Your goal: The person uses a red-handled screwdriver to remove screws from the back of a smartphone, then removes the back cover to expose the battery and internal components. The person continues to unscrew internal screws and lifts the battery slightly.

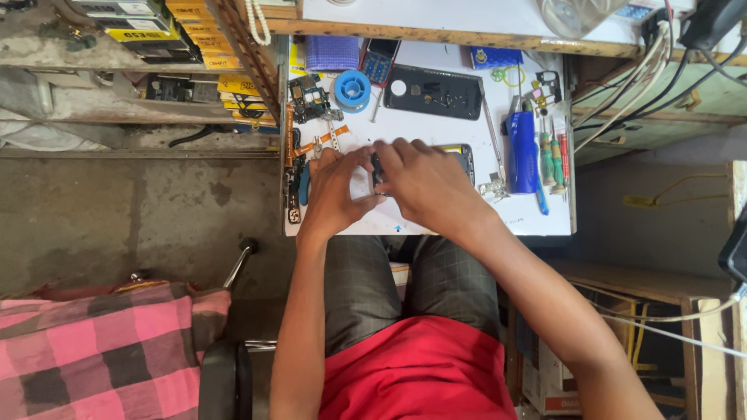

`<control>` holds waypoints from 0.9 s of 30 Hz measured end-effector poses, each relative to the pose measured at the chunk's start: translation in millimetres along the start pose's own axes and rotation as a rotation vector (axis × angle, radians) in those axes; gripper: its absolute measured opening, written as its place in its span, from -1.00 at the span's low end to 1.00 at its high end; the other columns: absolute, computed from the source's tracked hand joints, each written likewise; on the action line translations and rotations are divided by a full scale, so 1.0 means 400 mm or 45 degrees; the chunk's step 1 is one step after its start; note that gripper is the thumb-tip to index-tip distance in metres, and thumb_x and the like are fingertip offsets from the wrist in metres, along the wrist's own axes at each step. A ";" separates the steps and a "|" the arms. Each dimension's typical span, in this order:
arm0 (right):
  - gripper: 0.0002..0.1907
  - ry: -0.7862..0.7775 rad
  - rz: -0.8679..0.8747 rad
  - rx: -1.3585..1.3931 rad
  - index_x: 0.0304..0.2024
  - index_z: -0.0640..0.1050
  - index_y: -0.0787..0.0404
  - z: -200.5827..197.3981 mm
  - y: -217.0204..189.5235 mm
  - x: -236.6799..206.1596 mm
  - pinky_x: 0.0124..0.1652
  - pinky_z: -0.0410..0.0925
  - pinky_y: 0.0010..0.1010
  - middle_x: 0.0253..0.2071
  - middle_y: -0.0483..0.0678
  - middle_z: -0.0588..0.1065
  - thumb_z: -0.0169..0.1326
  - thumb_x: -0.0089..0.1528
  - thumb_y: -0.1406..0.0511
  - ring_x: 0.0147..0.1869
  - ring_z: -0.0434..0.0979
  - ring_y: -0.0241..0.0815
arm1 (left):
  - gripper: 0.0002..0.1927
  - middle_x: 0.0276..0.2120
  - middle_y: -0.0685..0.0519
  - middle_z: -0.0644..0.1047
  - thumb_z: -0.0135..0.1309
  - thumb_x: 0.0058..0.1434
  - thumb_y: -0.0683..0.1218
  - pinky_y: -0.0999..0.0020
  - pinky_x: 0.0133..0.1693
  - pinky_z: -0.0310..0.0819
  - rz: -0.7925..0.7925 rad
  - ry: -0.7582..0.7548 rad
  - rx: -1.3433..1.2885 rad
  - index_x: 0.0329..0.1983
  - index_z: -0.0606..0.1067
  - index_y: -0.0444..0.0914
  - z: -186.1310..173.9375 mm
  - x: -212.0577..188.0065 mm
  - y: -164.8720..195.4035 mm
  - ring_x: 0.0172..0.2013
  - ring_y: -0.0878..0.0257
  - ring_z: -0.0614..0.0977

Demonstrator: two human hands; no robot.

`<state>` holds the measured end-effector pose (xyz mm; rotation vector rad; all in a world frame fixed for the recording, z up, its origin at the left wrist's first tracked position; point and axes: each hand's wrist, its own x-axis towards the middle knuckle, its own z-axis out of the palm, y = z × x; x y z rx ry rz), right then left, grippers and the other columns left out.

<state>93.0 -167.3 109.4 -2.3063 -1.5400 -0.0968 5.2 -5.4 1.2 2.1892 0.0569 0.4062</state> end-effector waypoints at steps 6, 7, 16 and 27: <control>-0.42 0.031 -0.146 0.094 0.02 0.46 0.32 -0.021 -0.011 0.006 -0.39 0.43 -0.11 -0.22 0.14 0.53 0.03 -0.11 0.47 -0.19 0.62 0.22 | -0.18 -0.16 0.17 0.59 0.50 -0.18 -0.06 0.12 0.03 0.13 -0.008 -0.023 0.035 0.22 0.48 -0.15 0.000 -0.001 -0.003 -0.07 0.12 0.47; -0.55 -0.129 0.003 0.043 0.02 0.46 0.26 -0.019 -0.015 0.010 -0.35 0.43 -0.08 -0.25 0.11 0.53 0.06 0.04 0.39 -0.20 0.62 0.20 | -0.23 -0.10 0.17 0.60 0.50 -0.18 -0.06 0.13 0.05 0.14 0.003 -0.012 0.024 0.16 0.48 -0.15 0.000 -0.004 -0.004 -0.07 0.12 0.47; -0.72 -0.250 0.209 0.021 -0.04 0.44 0.23 -0.002 -0.015 0.014 -0.31 0.41 0.02 -0.30 0.07 0.53 0.13 0.22 0.31 -0.24 0.60 0.21 | -0.22 -0.15 0.16 0.60 0.50 -0.20 -0.06 0.13 0.05 0.15 0.002 -0.011 -0.001 0.16 0.50 -0.16 0.000 0.000 -0.004 -0.09 0.12 0.48; -0.50 -0.093 0.184 0.171 0.08 0.49 0.23 0.010 -0.036 0.010 -0.30 0.43 0.02 -0.18 0.12 0.57 0.08 0.06 0.50 -0.19 0.60 0.22 | -0.21 -0.12 0.13 0.60 0.49 -0.18 -0.04 0.12 0.02 0.14 -0.012 -0.046 0.037 0.20 0.49 -0.16 0.002 -0.002 -0.009 -0.08 0.10 0.46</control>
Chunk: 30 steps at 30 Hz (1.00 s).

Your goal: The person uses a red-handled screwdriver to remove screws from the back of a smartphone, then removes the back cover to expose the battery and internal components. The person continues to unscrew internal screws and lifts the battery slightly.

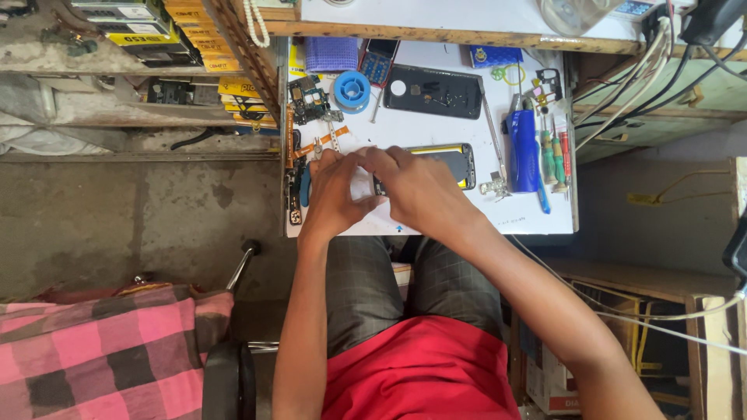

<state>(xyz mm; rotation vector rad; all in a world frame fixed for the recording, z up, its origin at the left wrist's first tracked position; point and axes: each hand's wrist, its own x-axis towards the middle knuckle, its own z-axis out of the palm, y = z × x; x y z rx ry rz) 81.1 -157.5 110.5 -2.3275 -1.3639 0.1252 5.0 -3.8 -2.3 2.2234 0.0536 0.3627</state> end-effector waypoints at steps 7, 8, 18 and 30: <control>-0.79 -0.060 0.129 -0.157 -0.07 0.48 0.25 0.006 0.009 -0.002 -0.32 0.42 -0.01 -0.36 0.15 0.56 0.05 0.24 0.36 -0.25 0.61 0.22 | -0.25 -0.09 0.14 0.62 0.48 -0.20 -0.05 0.12 0.07 0.14 0.027 0.038 -0.032 0.13 0.49 -0.17 0.004 0.000 -0.004 -0.07 0.11 0.47; -0.68 0.105 -0.046 -0.094 -0.07 0.46 0.30 0.002 0.013 -0.009 -0.40 0.40 -0.03 -0.37 0.17 0.56 0.01 0.09 0.41 -0.30 0.60 0.24 | -0.31 -0.06 0.14 0.62 0.50 -0.20 -0.05 0.12 0.05 0.13 0.037 0.048 -0.016 0.05 0.49 -0.16 0.003 0.001 -0.003 -0.07 0.11 0.47; -0.62 0.257 -0.075 0.030 -0.03 0.47 0.40 0.018 0.016 -0.023 -0.52 0.35 0.03 -0.36 0.24 0.54 0.00 0.08 0.42 -0.43 0.55 0.29 | -0.28 -0.15 0.17 0.59 0.50 -0.20 -0.07 0.13 0.04 0.13 0.002 0.027 -0.016 0.10 0.51 -0.17 -0.003 0.001 0.008 -0.11 0.12 0.47; -0.77 0.117 0.090 -0.021 -0.23 0.50 0.28 0.022 0.048 -0.017 -0.42 0.37 0.02 -0.52 0.15 0.51 0.20 0.34 0.24 -0.41 0.55 0.30 | -0.17 -0.16 0.17 0.60 0.50 -0.20 -0.09 0.15 0.04 0.17 0.004 0.033 -0.036 0.23 0.48 -0.17 -0.002 0.002 0.009 -0.10 0.12 0.48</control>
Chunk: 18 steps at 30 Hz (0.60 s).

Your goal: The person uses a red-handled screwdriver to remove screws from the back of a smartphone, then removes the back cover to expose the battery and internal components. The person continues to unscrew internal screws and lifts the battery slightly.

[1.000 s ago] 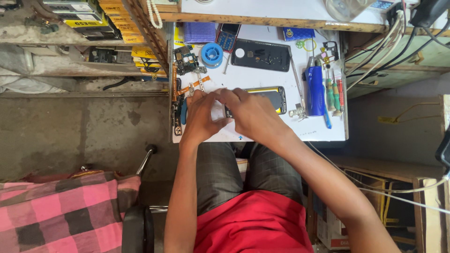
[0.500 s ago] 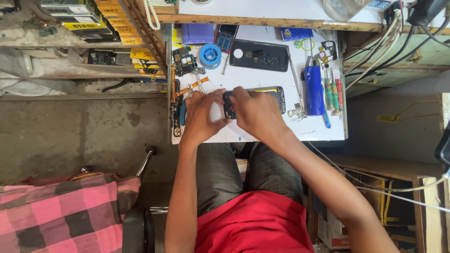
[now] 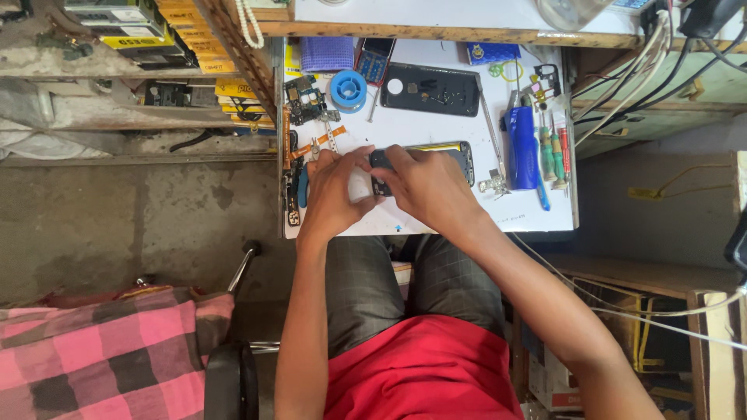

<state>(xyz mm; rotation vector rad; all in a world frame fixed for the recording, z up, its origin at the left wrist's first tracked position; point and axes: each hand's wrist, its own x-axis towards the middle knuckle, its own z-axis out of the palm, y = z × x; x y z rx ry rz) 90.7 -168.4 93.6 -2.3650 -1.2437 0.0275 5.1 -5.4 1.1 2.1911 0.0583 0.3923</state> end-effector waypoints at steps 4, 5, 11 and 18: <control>-0.88 0.099 0.124 0.310 -0.14 0.54 0.27 0.032 0.031 -0.010 -0.46 0.37 -0.14 -0.54 0.11 0.51 0.16 0.28 0.39 -0.47 0.57 0.14 | -0.17 -0.16 0.18 0.59 0.51 -0.23 -0.08 0.17 0.04 0.17 -0.012 0.006 0.026 0.21 0.49 -0.17 0.001 0.000 0.001 -0.11 0.16 0.48; -0.84 0.115 0.158 0.335 -0.12 0.53 0.28 0.041 0.047 -0.011 -0.49 0.36 -0.18 -0.55 0.10 0.51 0.17 0.26 0.40 -0.50 0.58 0.09 | -0.18 -0.16 0.19 0.58 0.51 -0.23 -0.08 0.17 0.05 0.17 -0.005 0.006 0.027 0.19 0.50 -0.16 0.002 0.000 0.000 -0.11 0.16 0.48; -0.54 0.223 0.441 0.953 0.11 0.25 0.25 0.098 0.195 -0.026 -0.45 0.35 -0.38 -0.38 -0.02 0.48 0.19 0.28 0.48 -0.39 0.55 -0.22 | -0.22 -0.10 0.23 0.58 0.52 -0.21 -0.07 0.17 0.08 0.15 0.030 0.025 0.006 0.16 0.50 -0.15 0.009 -0.002 -0.012 -0.09 0.18 0.47; -0.50 0.661 0.674 1.503 0.18 0.16 0.21 0.096 0.364 -0.040 -0.22 0.45 -0.49 -0.17 -0.05 0.49 0.07 0.31 0.54 -0.20 0.51 -0.33 | -0.20 -0.15 0.24 0.56 0.51 -0.20 -0.08 0.16 0.10 0.12 0.012 0.019 0.003 0.19 0.50 -0.14 0.013 -0.005 -0.016 -0.10 0.19 0.47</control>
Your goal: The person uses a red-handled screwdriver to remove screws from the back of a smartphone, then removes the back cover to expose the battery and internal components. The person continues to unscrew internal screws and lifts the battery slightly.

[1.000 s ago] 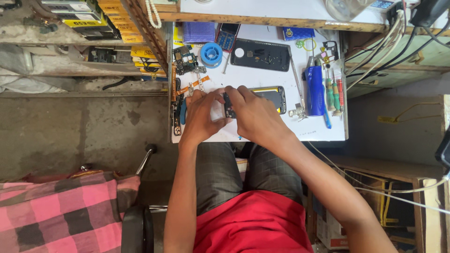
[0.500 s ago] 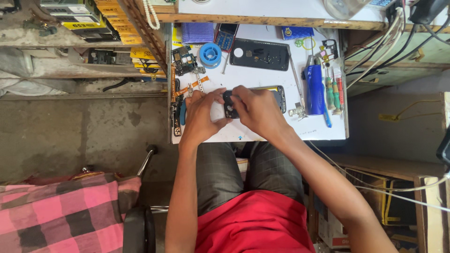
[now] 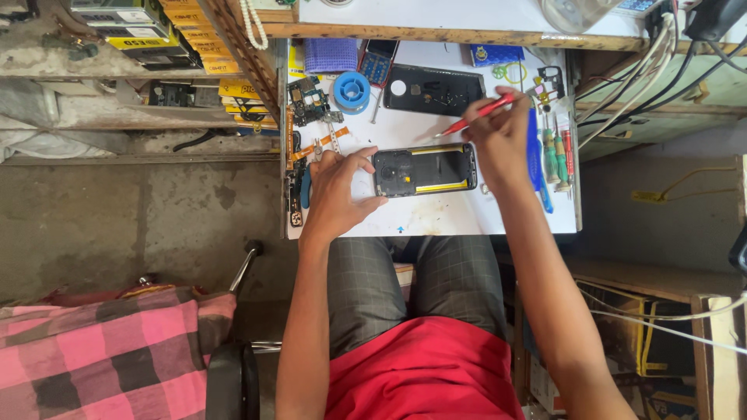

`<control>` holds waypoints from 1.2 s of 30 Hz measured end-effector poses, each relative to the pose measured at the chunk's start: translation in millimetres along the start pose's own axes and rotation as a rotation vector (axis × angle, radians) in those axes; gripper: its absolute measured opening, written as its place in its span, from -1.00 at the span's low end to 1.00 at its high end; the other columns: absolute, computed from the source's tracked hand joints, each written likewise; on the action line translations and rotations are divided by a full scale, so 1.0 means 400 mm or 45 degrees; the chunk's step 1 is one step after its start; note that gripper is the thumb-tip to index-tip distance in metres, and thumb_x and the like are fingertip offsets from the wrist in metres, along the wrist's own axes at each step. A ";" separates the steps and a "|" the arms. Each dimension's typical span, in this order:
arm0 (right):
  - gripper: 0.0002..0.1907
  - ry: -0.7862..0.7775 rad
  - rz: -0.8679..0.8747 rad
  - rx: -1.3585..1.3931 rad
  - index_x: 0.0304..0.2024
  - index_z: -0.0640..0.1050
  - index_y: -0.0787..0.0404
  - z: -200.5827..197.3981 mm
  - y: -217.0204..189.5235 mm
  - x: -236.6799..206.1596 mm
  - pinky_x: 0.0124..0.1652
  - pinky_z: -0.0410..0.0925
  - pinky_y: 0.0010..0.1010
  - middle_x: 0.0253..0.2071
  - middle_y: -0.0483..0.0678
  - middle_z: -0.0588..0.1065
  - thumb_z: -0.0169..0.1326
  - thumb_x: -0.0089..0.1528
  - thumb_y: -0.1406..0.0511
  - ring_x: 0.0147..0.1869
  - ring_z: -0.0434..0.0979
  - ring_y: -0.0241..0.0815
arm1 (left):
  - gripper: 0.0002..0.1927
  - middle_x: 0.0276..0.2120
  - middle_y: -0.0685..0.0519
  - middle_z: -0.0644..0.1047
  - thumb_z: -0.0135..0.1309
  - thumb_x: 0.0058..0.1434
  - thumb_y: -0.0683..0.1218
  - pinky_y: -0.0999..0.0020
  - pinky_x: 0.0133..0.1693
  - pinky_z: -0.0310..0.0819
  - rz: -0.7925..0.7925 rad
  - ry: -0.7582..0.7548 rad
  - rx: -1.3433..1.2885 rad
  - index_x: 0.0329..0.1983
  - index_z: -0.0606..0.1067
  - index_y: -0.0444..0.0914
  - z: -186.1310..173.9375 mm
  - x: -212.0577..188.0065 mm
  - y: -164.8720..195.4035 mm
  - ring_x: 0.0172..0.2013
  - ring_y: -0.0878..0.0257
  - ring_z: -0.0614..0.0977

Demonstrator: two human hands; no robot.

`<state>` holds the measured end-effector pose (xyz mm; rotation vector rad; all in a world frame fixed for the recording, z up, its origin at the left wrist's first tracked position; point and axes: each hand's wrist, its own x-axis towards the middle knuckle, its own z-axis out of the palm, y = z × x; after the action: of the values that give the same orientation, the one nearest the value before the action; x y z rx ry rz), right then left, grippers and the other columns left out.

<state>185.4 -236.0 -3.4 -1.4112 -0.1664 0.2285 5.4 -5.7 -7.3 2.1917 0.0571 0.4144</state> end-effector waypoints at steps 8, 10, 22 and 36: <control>-0.78 0.159 -0.110 0.139 0.01 0.40 0.48 -0.065 0.017 0.114 -0.28 0.47 -0.37 -0.25 0.09 0.55 0.11 0.49 0.39 -0.34 0.52 -0.24 | -0.18 -0.15 0.24 0.56 0.51 -0.22 -0.09 0.17 0.09 0.13 0.006 -0.001 0.002 0.20 0.49 -0.14 0.001 0.000 0.001 -0.10 0.20 0.46; -0.71 0.216 -0.107 0.198 -0.04 0.34 0.44 -0.064 0.025 0.131 -0.29 0.55 -0.30 -0.27 0.11 0.56 0.05 0.50 0.28 -0.36 0.54 -0.22 | -0.20 -0.14 0.24 0.56 0.51 -0.22 -0.09 0.17 0.09 0.13 0.020 0.008 0.006 0.17 0.50 -0.13 0.002 0.001 0.000 -0.10 0.20 0.46; -0.51 0.246 -0.067 -0.037 0.00 0.14 0.23 -0.039 0.030 0.151 -0.31 0.63 -0.25 -0.29 0.11 0.56 -0.31 0.48 -0.08 -0.31 0.62 -0.16 | -0.19 -0.16 0.24 0.55 0.51 -0.22 -0.09 0.17 0.10 0.12 0.013 0.004 0.012 0.19 0.50 -0.14 -0.001 0.000 0.000 -0.12 0.21 0.47; -0.30 0.138 -0.079 0.100 0.37 -0.12 0.17 -0.041 0.034 0.140 -0.09 0.60 -0.06 -0.21 0.14 0.52 -0.30 0.46 -0.13 -0.21 0.66 -0.05 | -0.22 -0.13 0.23 0.57 0.51 -0.22 -0.09 0.17 0.09 0.12 -0.005 -0.019 0.010 0.15 0.51 -0.16 -0.002 0.001 0.004 -0.11 0.18 0.46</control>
<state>242.9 -235.2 -20.4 -1.3346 -0.1100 0.1059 5.6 -6.1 -5.5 2.2019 0.0545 0.3963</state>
